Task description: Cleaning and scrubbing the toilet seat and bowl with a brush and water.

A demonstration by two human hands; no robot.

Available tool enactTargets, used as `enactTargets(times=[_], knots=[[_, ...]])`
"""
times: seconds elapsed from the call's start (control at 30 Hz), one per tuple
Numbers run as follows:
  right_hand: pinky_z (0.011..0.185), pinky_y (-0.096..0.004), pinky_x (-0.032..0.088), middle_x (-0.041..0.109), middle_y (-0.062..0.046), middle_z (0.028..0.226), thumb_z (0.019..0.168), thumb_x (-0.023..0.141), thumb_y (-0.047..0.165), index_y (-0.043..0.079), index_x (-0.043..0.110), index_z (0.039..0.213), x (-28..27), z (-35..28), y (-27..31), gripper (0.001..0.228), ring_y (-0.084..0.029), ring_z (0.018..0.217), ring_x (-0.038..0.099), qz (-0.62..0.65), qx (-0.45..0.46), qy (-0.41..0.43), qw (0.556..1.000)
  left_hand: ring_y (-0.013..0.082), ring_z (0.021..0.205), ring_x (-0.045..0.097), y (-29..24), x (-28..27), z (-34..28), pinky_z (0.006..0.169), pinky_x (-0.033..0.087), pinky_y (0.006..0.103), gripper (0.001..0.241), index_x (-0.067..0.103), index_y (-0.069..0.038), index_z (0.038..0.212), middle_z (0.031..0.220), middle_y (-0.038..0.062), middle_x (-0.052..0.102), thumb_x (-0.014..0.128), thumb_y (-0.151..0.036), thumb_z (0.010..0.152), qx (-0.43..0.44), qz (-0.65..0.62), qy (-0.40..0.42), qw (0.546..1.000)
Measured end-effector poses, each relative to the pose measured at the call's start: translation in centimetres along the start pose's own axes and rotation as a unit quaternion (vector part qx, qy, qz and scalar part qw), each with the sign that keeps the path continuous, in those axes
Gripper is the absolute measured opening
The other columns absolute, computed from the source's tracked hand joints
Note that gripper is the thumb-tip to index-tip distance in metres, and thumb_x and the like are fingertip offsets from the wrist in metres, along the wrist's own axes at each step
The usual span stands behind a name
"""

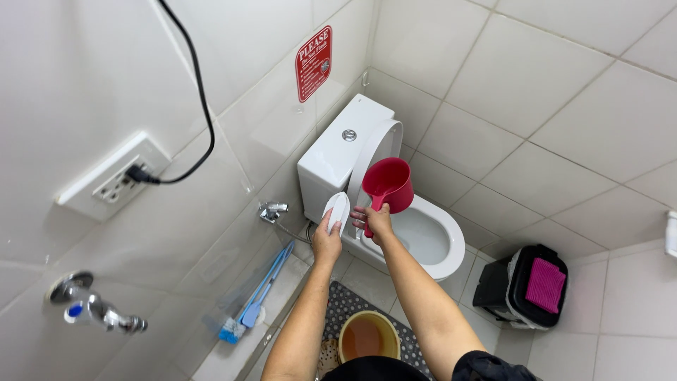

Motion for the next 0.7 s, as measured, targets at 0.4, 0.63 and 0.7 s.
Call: enactTargets(times=[0.4, 0.63, 0.7], knots=[[0.074, -0.044, 0.065, 0.07, -0.02, 0.118, 0.096, 0.054, 0.004, 0.002, 0.037, 0.13, -6.3, -8.5, -0.1, 0.038, -0.031, 0.102, 0.074, -0.024, 0.013, 0.106, 0.994, 0.0353, 0.121, 0.066, -0.5, -0.2, -8.7, 0.1, 0.05, 0.0419, 0.048, 0.062, -0.019, 0.141, 0.13, 0.019, 0.069, 0.068, -0.021, 0.093, -0.043, -0.002, -0.058, 0.997], [0.073, -0.041, 0.063, 0.07, -0.02, 0.118, 0.096, 0.054, 0.005, 0.005, 0.039, 0.13, -8.3, -15.8, -0.2, 0.037, -0.028, 0.1, 0.073, -0.065, 0.015, 0.162, 0.985, 0.0358, 0.118, 0.068, -2.6, -2.6, -15.3, 0.099, 0.052, 0.0426, 0.047, 0.062, -0.02, 0.14, 0.128, 0.019, 0.07, 0.068, -0.023, 0.093, -0.044, -0.005, -0.115, 0.992], [0.075, -0.041, 0.063, 0.071, -0.018, 0.117, 0.097, 0.056, 0.008, 0.007, 0.039, 0.128, -8.0, -17.4, -1.4, 0.035, -0.027, 0.1, 0.074, -0.086, 0.024, 0.187, 0.978, 0.0362, 0.117, 0.068, -3.0, -4.1, -17.3, 0.098, 0.052, 0.0428, 0.048, 0.062, -0.02, 0.14, 0.126, 0.02, 0.07, 0.068, -0.024, 0.093, -0.052, 0.002, -0.125, 0.991]])
Point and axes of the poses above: each hand's wrist, its own z-axis towards the middle knuckle, its own x-axis out of the palm, y = z × x, the point moved 6 cm from there along z, towards the middle knuckle
